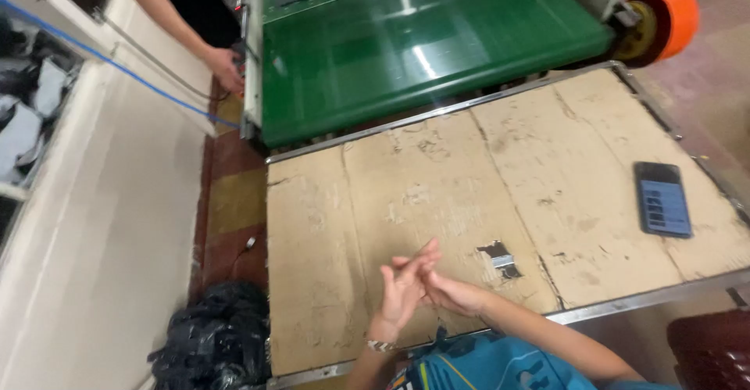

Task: Folding plastic bags from a conveyor belt and placing them into a collection basket

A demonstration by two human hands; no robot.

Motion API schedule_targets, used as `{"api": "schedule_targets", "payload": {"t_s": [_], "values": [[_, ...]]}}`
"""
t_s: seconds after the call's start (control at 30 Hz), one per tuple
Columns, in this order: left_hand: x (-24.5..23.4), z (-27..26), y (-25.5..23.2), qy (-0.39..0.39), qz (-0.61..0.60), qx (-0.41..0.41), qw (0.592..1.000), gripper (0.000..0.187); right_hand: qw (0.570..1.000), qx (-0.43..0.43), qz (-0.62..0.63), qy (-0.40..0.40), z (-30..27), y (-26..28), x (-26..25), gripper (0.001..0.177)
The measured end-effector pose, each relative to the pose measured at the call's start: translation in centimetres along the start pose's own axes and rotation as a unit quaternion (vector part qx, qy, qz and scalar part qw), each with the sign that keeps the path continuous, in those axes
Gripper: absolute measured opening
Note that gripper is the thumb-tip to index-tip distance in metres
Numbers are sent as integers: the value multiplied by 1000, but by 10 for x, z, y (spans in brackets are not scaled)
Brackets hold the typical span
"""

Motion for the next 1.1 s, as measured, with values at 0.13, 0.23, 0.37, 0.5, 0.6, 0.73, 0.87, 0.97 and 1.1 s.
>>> {"api": "schedule_targets", "payload": {"t_s": [0.13,0.23,0.37,0.5,0.6,0.73,0.87,0.97,1.1], "values": [[29,1,-21,122,12,12,992,95,997,34,17,72,-3,24,17,97],[47,4,-29,147,55,-41,987,95,992,41,54,109,-7,3,9,93],[48,18,-19,23,288,-155,945,123,992,20,92,-87,-4,-6,-23,57],[40,22,6,-6,423,-91,901,132,947,-39,149,-282,-8,-15,-43,62],[40,21,4,-50,508,-19,860,121,935,-75,104,-332,-12,-23,-60,67],[44,20,1,-61,511,-33,857,125,944,-64,69,-316,-16,-23,-62,69],[25,17,13,-58,439,-108,890,125,981,-18,-79,-178,-7,7,-40,46],[23,17,13,-37,380,-152,912,119,972,53,-204,-105,-16,6,-45,72],[2,8,-6,-98,420,-133,892,112,797,144,-443,-385,-78,32,-132,86]]}}
Point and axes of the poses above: each hand's wrist, its own z-axis towards the middle knuckle, its own x-axis out of the palm, y = z × x, the point moved 9 cm from there along z, towards the middle knuckle, and after that the axes turned 8 degrees about y, right-handed, at the moved point
